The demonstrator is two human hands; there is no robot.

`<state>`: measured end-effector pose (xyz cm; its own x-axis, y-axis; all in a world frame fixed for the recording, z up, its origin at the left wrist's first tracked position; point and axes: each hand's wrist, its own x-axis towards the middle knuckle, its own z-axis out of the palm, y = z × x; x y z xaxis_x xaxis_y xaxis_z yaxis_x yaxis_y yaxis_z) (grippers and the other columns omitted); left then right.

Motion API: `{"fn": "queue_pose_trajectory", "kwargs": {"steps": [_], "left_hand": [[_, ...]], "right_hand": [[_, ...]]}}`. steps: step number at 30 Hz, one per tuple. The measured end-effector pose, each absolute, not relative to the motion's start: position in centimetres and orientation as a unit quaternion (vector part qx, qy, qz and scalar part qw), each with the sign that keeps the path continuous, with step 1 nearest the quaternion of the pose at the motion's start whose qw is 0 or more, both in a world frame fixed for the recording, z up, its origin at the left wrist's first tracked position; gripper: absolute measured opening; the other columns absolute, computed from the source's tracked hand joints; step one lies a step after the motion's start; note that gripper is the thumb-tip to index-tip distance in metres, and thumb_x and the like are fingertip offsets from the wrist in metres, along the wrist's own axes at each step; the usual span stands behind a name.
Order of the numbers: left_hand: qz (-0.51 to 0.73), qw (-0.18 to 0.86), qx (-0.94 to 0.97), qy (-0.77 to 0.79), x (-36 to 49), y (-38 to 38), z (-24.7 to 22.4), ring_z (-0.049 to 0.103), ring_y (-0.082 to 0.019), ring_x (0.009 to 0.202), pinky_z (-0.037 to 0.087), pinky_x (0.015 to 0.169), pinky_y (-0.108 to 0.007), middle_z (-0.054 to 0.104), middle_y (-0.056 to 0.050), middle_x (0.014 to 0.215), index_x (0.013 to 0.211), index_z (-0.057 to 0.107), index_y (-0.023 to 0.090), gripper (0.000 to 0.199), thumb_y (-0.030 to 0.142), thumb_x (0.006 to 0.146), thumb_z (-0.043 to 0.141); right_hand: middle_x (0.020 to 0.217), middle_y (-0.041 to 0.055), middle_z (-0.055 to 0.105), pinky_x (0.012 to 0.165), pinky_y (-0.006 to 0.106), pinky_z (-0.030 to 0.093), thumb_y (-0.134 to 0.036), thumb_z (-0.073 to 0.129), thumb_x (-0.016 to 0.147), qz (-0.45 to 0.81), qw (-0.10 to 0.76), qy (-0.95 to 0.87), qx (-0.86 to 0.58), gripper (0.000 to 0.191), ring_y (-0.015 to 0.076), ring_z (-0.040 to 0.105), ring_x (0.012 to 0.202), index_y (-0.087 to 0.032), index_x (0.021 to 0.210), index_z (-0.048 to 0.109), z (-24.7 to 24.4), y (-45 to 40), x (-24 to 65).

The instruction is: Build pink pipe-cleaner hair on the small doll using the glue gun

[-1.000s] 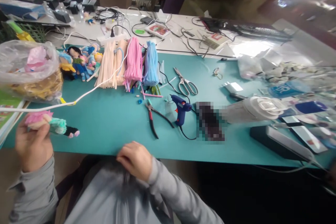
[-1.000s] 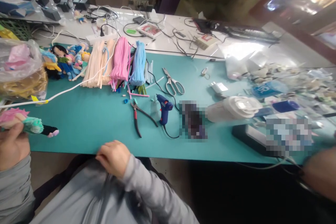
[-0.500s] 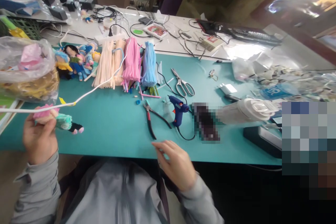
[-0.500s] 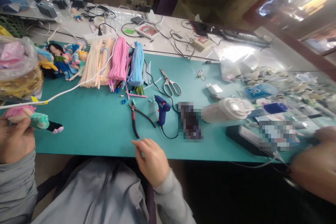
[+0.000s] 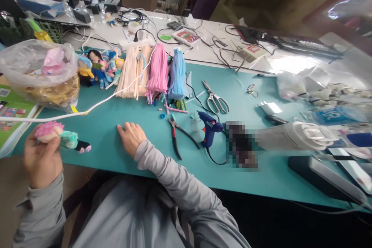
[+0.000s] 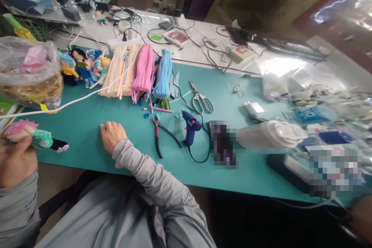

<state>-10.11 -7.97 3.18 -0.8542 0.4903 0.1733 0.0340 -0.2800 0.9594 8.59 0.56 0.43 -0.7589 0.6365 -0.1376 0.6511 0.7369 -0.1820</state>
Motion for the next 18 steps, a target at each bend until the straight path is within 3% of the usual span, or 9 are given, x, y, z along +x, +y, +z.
{"fn": "queue_pose_trajectory", "kwargs": {"steps": [9, 18], "left_hand": [[0.792, 0.183, 0.198, 0.548, -9.5, -7.1, 2.6, 0.056, -0.011, 0.077, 0.046, 0.086, -0.028, 0.061, 0.004, 0.076, 0.08, 0.064, 0.021, 0.048, 0.016, 0.037, 0.086], [0.783, 0.194, 0.219, 0.549, -9.1, -7.5, 2.9, 0.057, -0.01, 0.079, 0.045, 0.086, -0.025, 0.059, 0.006, 0.076, 0.079, 0.062, 0.02, 0.05, 0.025, 0.038, 0.091]], "right_hand": [[0.099, 0.0142, 0.061, 0.07, 0.035, 0.046, -0.012, 0.037, 0.097, -0.1, 0.064, 0.942, 0.314, 0.033, 0.0238, 0.058, 0.089, -0.007, 0.127, 0.052, 0.6, -1.8, 10.3], [0.086, 0.0102, 0.058, 0.066, 0.034, 0.037, -0.016, 0.045, 0.094, -0.135, 0.066, 0.961, 0.231, 0.031, 0.0211, 0.049, 0.077, -0.014, 0.121, 0.06, 0.7, -3.8, 15.4]]}}
